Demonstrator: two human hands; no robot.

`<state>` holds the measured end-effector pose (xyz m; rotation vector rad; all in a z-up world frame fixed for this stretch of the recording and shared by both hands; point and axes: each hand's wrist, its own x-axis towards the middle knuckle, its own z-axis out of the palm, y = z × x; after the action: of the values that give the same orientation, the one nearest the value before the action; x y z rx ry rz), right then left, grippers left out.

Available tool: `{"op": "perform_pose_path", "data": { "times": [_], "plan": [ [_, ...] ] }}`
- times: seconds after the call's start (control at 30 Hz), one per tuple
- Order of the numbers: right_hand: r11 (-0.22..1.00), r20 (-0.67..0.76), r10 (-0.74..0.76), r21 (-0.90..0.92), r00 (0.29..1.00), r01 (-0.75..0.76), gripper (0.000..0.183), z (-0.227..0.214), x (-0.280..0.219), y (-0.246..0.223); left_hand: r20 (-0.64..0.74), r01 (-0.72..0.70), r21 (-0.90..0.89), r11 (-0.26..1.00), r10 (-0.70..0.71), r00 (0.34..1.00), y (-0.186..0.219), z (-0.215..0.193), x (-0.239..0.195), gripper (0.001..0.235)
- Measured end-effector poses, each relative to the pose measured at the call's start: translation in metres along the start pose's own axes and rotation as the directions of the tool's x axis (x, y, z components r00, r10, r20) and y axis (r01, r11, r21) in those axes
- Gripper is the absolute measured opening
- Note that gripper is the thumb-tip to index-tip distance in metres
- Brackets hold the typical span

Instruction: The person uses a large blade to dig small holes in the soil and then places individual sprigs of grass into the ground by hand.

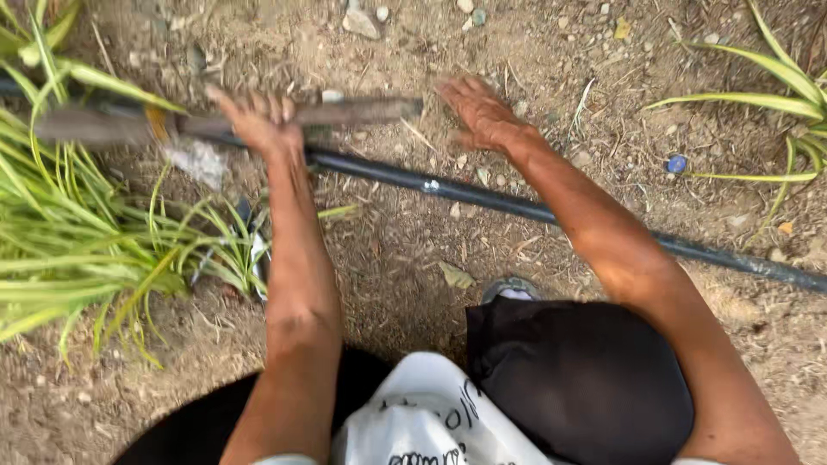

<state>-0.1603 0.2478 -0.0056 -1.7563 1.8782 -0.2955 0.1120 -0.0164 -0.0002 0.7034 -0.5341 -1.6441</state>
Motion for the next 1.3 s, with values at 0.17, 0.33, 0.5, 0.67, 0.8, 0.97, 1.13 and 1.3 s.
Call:
{"op": "perform_pose_path", "data": {
  "times": [0.17, 0.33, 0.5, 0.67, 0.8, 0.97, 1.13, 1.3],
  "plan": [
    [0.981, 0.121, 0.195, -0.025, 0.973, -0.194, 0.109, 0.003, 0.018, -0.011, 0.19, 0.051, 0.041, 0.998, -0.057, 0.98, 0.004, 0.053, -0.051, 0.061],
    [0.975, 0.032, 0.104, -0.202, 0.994, -0.095, 0.104, -0.003, 0.023, -0.015, 0.602, -0.155, 0.095, 0.983, 0.067, 0.795, 0.079, 0.148, -0.073, 0.057],
    [0.946, -0.061, 0.127, -0.292, 0.99, -0.139, 0.076, -0.003, 0.0, -0.031, 0.648, -0.324, 0.203, 0.924, 0.122, 0.752, 0.071, 0.157, -0.084, 0.049],
    [0.977, -0.211, 0.133, -0.139, 0.968, -0.164, 0.041, 0.012, -0.034, -0.017, 0.596, -0.209, 0.181, 0.961, 0.062, 0.8, -0.017, 0.115, -0.065, 0.054],
    [0.997, -0.27, 0.073, -0.006, 0.96, -0.077, 0.032, 0.024, -0.056, -0.003, 0.043, -0.023, 0.197, 0.98, 0.015, 0.999, -0.002, 0.071, -0.002, 0.059],
    [0.969, -0.19, 0.203, 0.182, 0.961, -0.168, 0.035, 0.029, -0.076, -0.002, 0.116, -0.028, 0.08, 0.996, 0.018, 0.993, -0.003, 0.04, -0.007, 0.064],
    [0.908, -0.156, 0.337, 0.314, 0.929, -0.276, 0.012, -0.001, -0.08, -0.019, 0.401, -0.039, 0.162, 0.986, -0.03, 0.916, 0.013, 0.102, -0.061, 0.059],
    [0.803, -0.215, 0.487, 0.491, 0.846, -0.338, 0.014, -0.03, -0.106, -0.017, 0.896, -0.253, 0.096, 0.963, 0.027, 0.443, 0.022, 0.174, -0.108, 0.044]
  ]
}}
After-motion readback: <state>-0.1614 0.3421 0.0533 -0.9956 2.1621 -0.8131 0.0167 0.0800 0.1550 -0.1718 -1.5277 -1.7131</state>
